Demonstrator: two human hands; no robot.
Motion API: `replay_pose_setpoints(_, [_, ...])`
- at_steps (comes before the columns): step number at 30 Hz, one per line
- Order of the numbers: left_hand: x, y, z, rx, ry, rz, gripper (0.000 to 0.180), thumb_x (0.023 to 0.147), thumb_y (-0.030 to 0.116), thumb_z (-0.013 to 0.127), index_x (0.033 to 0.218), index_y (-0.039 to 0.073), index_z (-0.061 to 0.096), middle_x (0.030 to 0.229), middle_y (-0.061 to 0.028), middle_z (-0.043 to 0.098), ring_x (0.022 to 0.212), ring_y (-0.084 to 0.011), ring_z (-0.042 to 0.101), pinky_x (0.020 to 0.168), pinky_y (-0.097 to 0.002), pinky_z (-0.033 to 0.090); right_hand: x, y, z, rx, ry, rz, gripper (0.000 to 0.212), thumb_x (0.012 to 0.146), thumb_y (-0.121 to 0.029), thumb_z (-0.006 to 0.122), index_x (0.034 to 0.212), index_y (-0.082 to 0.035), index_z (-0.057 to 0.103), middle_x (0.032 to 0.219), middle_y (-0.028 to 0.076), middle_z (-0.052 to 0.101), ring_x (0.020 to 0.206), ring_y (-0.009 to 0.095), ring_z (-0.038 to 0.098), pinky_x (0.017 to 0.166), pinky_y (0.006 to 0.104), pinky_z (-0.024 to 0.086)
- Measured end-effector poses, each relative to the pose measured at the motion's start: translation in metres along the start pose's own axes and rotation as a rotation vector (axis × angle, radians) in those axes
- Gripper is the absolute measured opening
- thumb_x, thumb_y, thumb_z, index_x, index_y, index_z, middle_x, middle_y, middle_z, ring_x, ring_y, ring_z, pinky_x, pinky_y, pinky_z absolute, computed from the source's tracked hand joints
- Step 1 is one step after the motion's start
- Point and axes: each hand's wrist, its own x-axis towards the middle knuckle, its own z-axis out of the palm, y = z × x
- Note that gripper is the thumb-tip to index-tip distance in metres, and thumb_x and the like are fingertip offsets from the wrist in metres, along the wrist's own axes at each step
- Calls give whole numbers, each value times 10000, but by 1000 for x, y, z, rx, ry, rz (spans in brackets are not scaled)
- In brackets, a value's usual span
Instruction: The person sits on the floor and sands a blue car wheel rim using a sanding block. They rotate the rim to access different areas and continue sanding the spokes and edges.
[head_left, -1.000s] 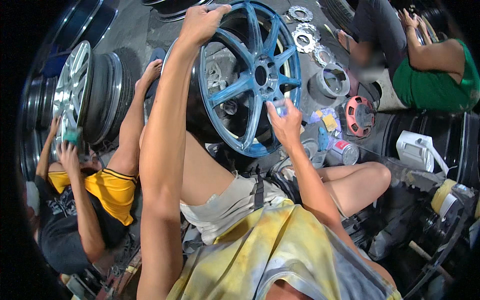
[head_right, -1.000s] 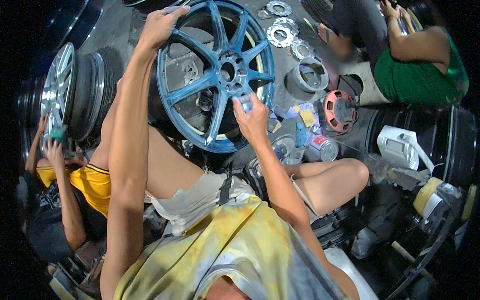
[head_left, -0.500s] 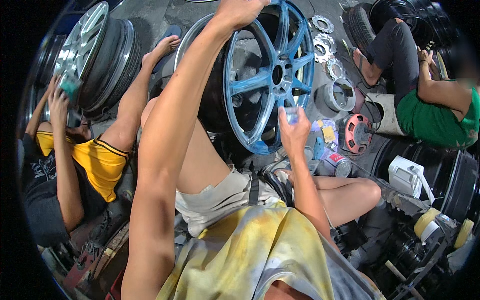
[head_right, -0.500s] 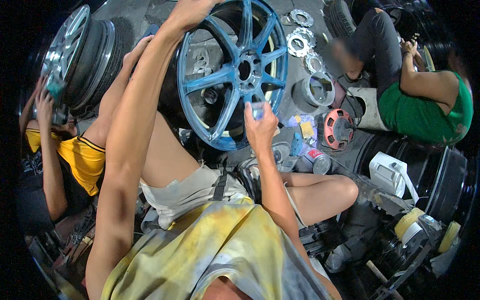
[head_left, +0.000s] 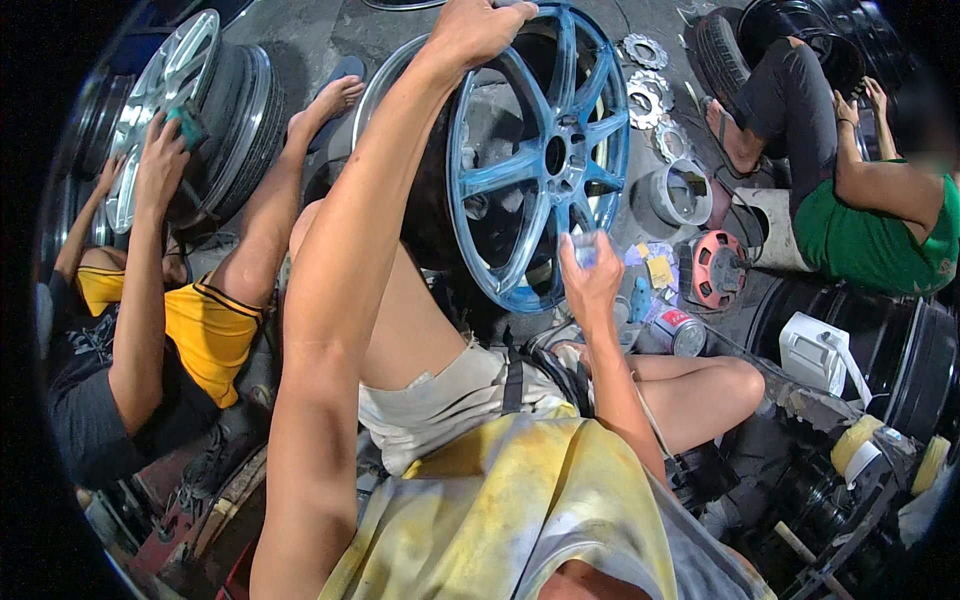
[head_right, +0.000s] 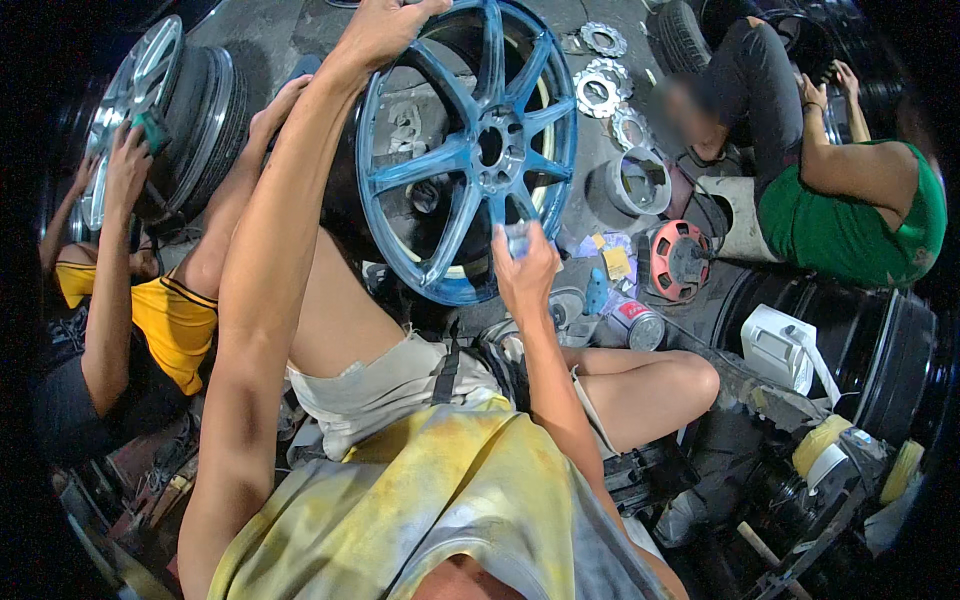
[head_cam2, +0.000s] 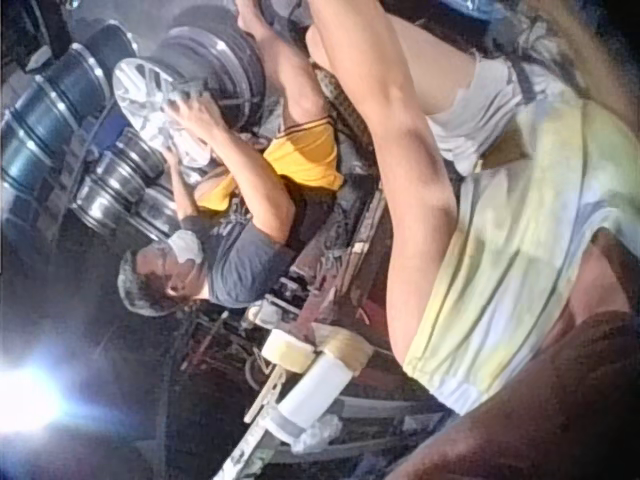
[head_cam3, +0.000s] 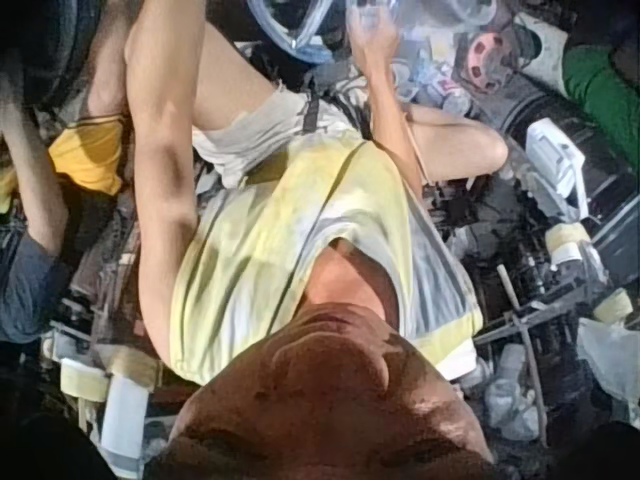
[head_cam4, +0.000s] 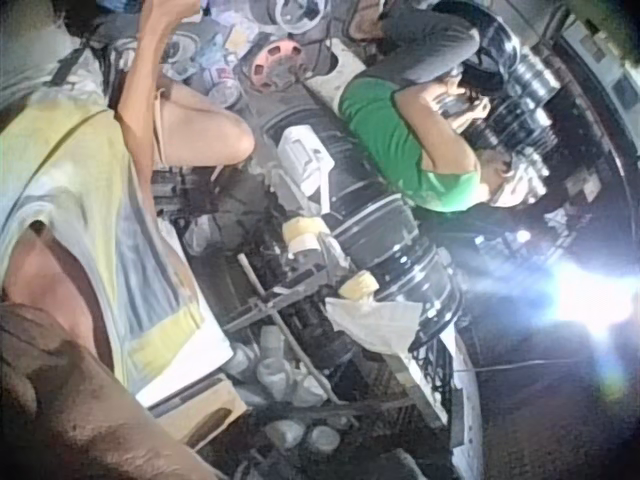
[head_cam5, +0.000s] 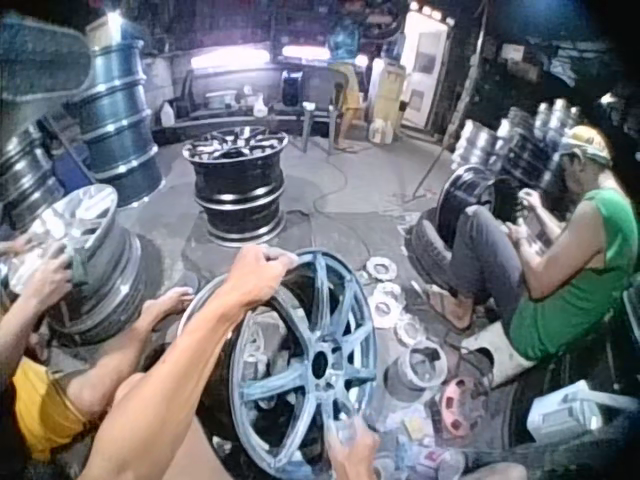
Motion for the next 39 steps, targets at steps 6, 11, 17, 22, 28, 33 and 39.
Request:
replay_pose_setpoints(6, [-5,8,-1,-71,1,-59,280,905,248,694,901,-13,793,694,-27,680,677,-116,579,650,-326,458,19,-6,15,45,52,69,241,886,-187,774,817,-14,620,691,175,670,612,361,662,592,433,498])
replay_pose_setpoints(11, [-2,-4,-4,16,26,66,352,882,336,736,1018,18,805,737,-58,713,697,-124,614,665,-323,487,-6,0,-4,12,-1,119,250,890,-202,772,832,-3,631,703,193,674,607,355,659,581,413,492])
replay_pose_setpoints(17, [11,-13,-1,26,-33,1,403,890,373,724,966,-17,792,814,-129,732,776,-203,669,732,-367,512,4,0,-4,78,-53,109,253,904,-204,766,836,-5,626,699,187,671,631,381,664,601,428,503])
replay_pose_setpoints(22, [6,-8,-8,47,-41,-9,299,904,238,699,788,-32,752,652,19,624,620,-90,513,592,-322,406,-59,11,-25,-3,-130,186,263,908,-209,767,829,-15,609,732,189,679,650,388,659,632,424,503])
replay_pose_setpoints(28, [1,1,-4,-31,-15,-38,261,902,230,710,888,-16,793,703,-4,684,650,-99,559,617,-312,439,-15,8,-7,59,-48,92,276,911,-220,776,836,-5,619,752,205,691,655,386,663,632,433,501])
replay_pose_setpoints(33, [3,-11,-8,-60,-3,13,282,909,252,708,864,-13,791,651,19,615,612,-92,501,589,-316,406,-48,11,-14,24,-62,119,262,928,-223,762,867,-9,625,755,181,697,663,341,661,634,415,499])
replay_pose_setpoints(39, [3,-10,-2,-26,-17,24,278,911,257,712,933,-3,809,734,-19,709,678,-97,581,633,-312,461,-45,9,-15,15,-49,157,272,931,-241,751,885,-7,621,819,212,696,752,407,671,691,446,506])
